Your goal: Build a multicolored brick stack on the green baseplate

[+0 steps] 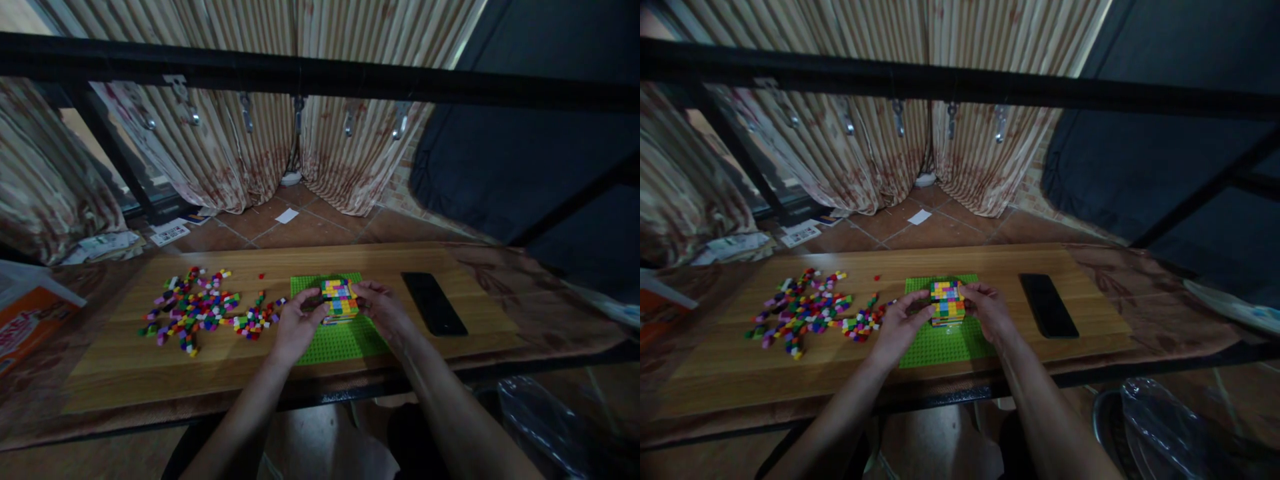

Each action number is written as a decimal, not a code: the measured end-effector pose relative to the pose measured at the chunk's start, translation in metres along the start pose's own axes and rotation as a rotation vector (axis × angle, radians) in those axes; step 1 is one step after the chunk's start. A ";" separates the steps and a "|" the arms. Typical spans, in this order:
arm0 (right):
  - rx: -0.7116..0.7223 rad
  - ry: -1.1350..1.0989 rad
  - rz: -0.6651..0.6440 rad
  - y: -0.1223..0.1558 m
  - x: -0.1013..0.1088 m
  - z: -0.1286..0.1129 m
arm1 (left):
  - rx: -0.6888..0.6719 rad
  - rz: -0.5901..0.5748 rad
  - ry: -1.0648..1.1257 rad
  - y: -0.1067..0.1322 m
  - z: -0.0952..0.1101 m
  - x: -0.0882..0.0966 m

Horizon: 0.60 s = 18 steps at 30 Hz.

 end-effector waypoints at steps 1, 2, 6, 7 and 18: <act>-0.005 -0.004 0.004 0.000 0.001 0.000 | -0.004 -0.004 0.003 0.000 0.000 0.000; -0.012 -0.009 0.011 -0.001 0.002 0.000 | -0.005 -0.010 0.008 -0.001 0.000 0.000; -0.022 -0.020 0.036 -0.002 0.003 0.002 | -0.001 -0.011 -0.012 -0.001 -0.001 0.000; -0.021 -0.018 0.040 -0.002 0.002 0.002 | -0.001 -0.006 -0.017 -0.001 -0.001 0.000; -0.010 0.026 0.095 0.000 0.000 -0.004 | -0.001 0.014 0.038 0.001 0.001 -0.003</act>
Point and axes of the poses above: each hand's wrist, its own y-axis away from the middle knuckle, its own x-axis out of the back of the hand, z = x × y, the point moved 3 cm from there along -y, towards the middle knuckle, and after that the axes turned 2 degrees about z, right-handed, at the moved point
